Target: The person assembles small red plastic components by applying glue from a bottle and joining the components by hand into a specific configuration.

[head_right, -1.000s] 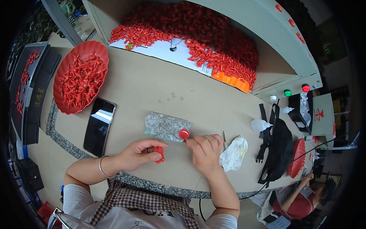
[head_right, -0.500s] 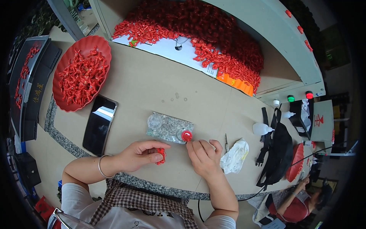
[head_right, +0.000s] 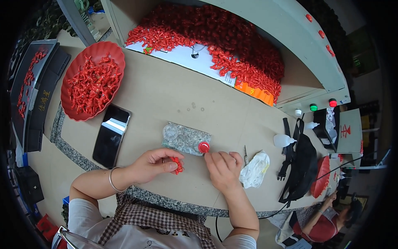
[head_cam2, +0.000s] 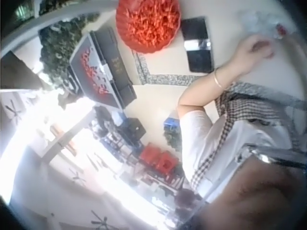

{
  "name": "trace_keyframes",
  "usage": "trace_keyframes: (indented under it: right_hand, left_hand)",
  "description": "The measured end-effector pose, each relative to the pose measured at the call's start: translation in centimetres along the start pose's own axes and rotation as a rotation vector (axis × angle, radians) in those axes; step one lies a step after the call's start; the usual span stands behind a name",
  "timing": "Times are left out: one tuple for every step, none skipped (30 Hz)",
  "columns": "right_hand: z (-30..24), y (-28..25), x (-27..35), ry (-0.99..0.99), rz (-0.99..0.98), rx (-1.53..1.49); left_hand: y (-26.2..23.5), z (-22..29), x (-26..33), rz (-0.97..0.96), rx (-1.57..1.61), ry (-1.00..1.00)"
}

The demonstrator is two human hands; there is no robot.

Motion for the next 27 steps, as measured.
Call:
trace_keyframes:
  right_hand:
    - [0.7,-0.7,0.1,0.064,0.079,-0.083]
    - [0.6,-0.9,0.1,0.061,0.086,-0.081]
    - [2.2,-0.8,0.4,0.224,0.086,-0.233]
    - [3.6,-0.5,1.0,0.386,0.085,-0.386]
    - [3.5,-0.7,1.2,0.386,0.090,-0.380]
    - [4.5,0.1,2.0,0.526,0.078,-0.563]
    - [5.2,1.0,2.8,0.665,0.066,-0.748]
    - [5.0,0.8,2.8,0.663,0.069,-0.749]
    - [4.8,1.1,3.0,0.724,0.071,-0.893]
    - [4.5,1.5,3.1,0.783,0.072,-1.041]
    - [4.0,1.3,3.0,0.784,0.073,-1.046]
    - [3.3,0.5,2.5,0.740,0.097,-0.986]
    - [2.7,-0.1,2.2,0.695,0.121,-0.927]
    - [2.2,0.1,2.0,0.695,0.125,-0.933]
    - [1.1,-0.9,1.2,0.570,0.155,-0.784]
    - [0.0,-1.8,0.6,0.446,0.184,-0.634]
    - [-0.2,-1.7,0.6,0.445,0.190,-0.641]
    - [-0.8,-1.8,0.4,0.394,0.192,-0.594]
    - [-1.3,-1.9,0.2,0.344,0.194,-0.546]
    - [-1.4,-1.8,0.2,0.345,0.197,-0.550]
    - [-1.6,-1.8,0.2,0.320,0.196,-0.514]
    - [-1.9,-1.8,0.1,0.295,0.195,-0.477]
    - [-2.0,-1.8,0.1,0.298,0.194,-0.478]
    - [-2.1,-1.7,0.0,0.287,0.193,-0.460]
    - [-2.2,-1.7,0.0,0.277,0.192,-0.443]
    - [-2.2,-1.6,0.0,0.280,0.190,-0.444]
    - [-2.4,-1.6,0.0,0.269,0.187,-0.433]
  left_hand:
    - [-0.1,-0.1,0.0,-0.002,-0.003,0.004]
    - [-0.2,-0.1,0.0,0.003,-0.006,0.019]
    - [-0.3,0.1,0.1,0.008,-0.008,0.034]
    - [-0.2,0.2,0.2,0.007,-0.014,0.039]
    - [-0.3,0.2,0.1,0.014,0.004,0.034]
    - [-0.4,0.2,0.1,0.021,0.022,0.029]
    - [-0.4,0.2,0.0,0.016,0.018,0.031]
    - [-0.6,0.1,0.1,0.028,0.012,0.023]
    - [-0.8,0.0,0.1,0.040,0.006,0.014]
    - [-0.8,0.1,0.1,0.043,0.003,0.014]
    - [-0.8,0.2,0.1,0.035,0.022,0.021]
    - [-0.6,0.2,0.1,0.028,0.040,0.027]
    - [-0.6,0.1,0.2,0.034,0.036,0.024]
    - [-0.5,0.3,0.1,0.030,0.052,0.036]
    - [-0.5,0.4,0.0,0.027,0.068,0.048]
    - [-0.5,0.3,0.0,0.031,0.062,0.046]
    - [-0.6,0.1,0.0,0.037,0.082,0.044]
    - [-0.7,0.0,0.0,0.044,0.102,0.041]
    - [-0.7,0.1,0.0,0.047,0.096,0.040]
    - [-0.5,0.2,0.0,0.040,0.083,0.053]
    - [-0.4,0.3,0.0,0.032,0.071,0.066]
    - [-0.4,0.4,0.1,0.034,0.069,0.064]
    - [-0.3,0.5,0.2,0.030,0.035,0.070]
    - [-0.2,0.5,0.2,0.027,0.003,0.076]
    - [-0.2,0.5,0.2,0.027,0.004,0.074]
    - [-0.1,0.6,0.2,0.021,0.001,0.089]
    - [-0.1,0.7,0.3,0.015,-0.003,0.104]
Point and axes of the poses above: each hand's wrist, its own x-axis away from the middle knuckle, its own y-axis out of the palm, z = x × y, the point moved 10 cm from there along -x, towards the middle knuckle
